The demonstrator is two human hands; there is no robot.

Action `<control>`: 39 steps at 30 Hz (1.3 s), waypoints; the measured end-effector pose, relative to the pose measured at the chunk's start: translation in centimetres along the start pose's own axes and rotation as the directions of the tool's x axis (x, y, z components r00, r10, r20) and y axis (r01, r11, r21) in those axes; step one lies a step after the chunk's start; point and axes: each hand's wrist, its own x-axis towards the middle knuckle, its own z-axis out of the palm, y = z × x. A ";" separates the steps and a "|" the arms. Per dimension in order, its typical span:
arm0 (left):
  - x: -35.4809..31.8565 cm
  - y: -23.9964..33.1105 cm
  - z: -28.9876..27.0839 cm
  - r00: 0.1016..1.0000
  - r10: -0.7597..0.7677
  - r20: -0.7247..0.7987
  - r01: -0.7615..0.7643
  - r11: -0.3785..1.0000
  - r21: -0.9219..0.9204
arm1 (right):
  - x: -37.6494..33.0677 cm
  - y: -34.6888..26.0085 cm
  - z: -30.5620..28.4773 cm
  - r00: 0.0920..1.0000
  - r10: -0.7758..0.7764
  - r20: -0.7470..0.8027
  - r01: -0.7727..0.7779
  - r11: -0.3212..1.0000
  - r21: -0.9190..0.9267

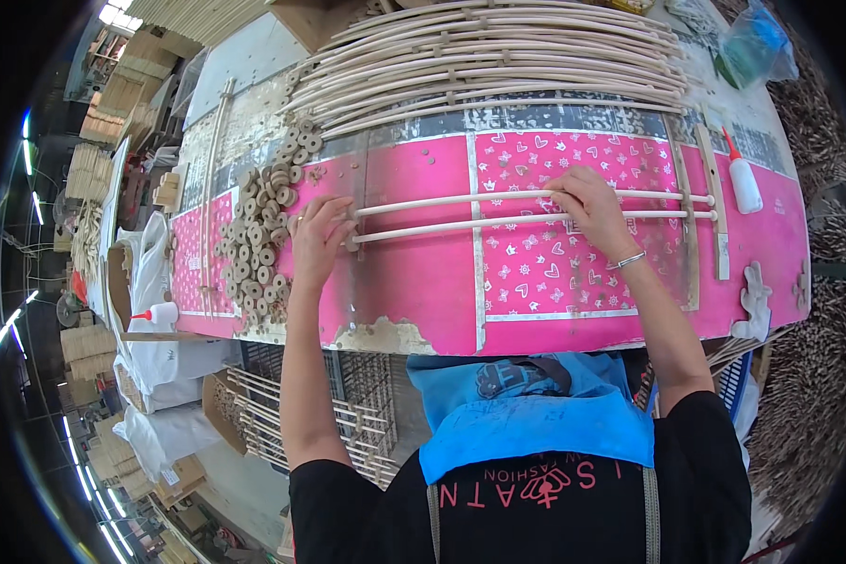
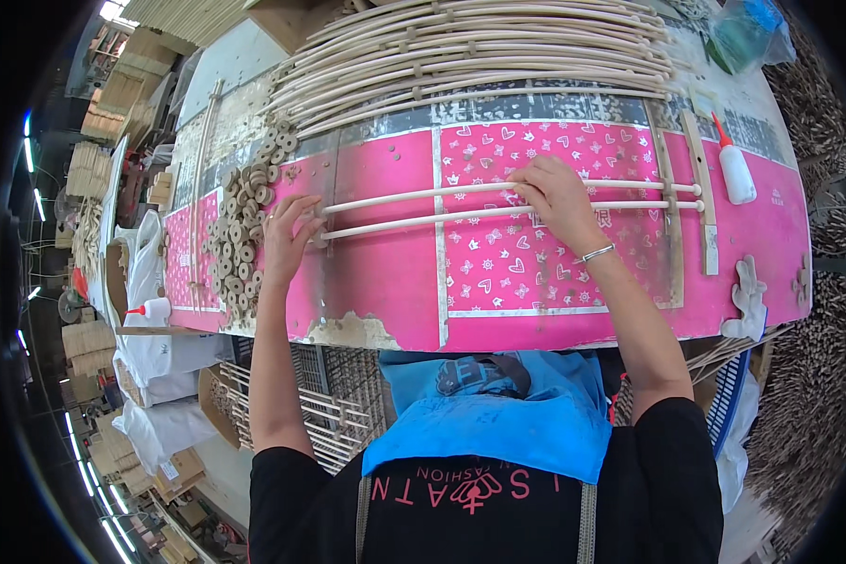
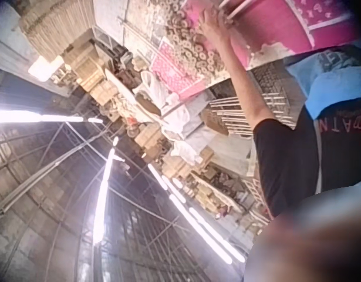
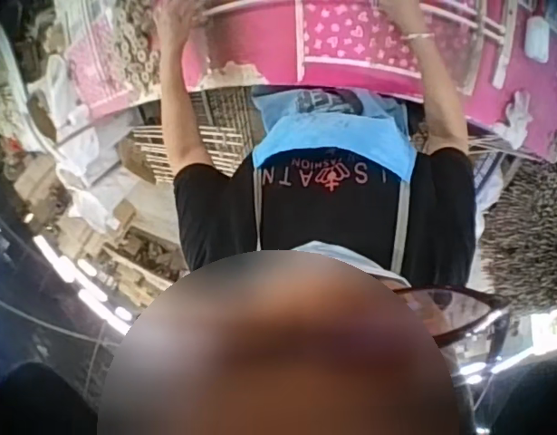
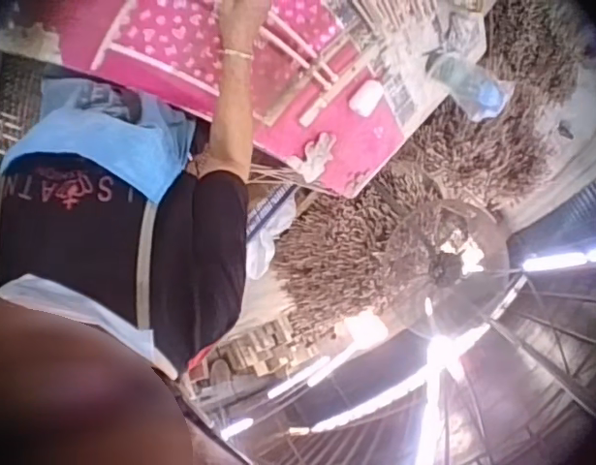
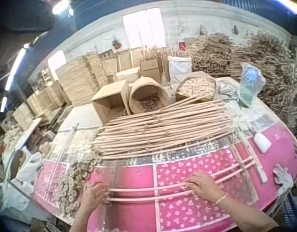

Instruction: Assembling a wooden rack or mat by gluing wooden dowels and rings onto a frame.

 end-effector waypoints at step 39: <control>1.8 13.0 6.6 0.944 0.292 0.155 -0.297 0.955 0.014 | -2.5 1.2 -0.7 0.977 -0.046 -0.208 -0.004 0.972 -0.236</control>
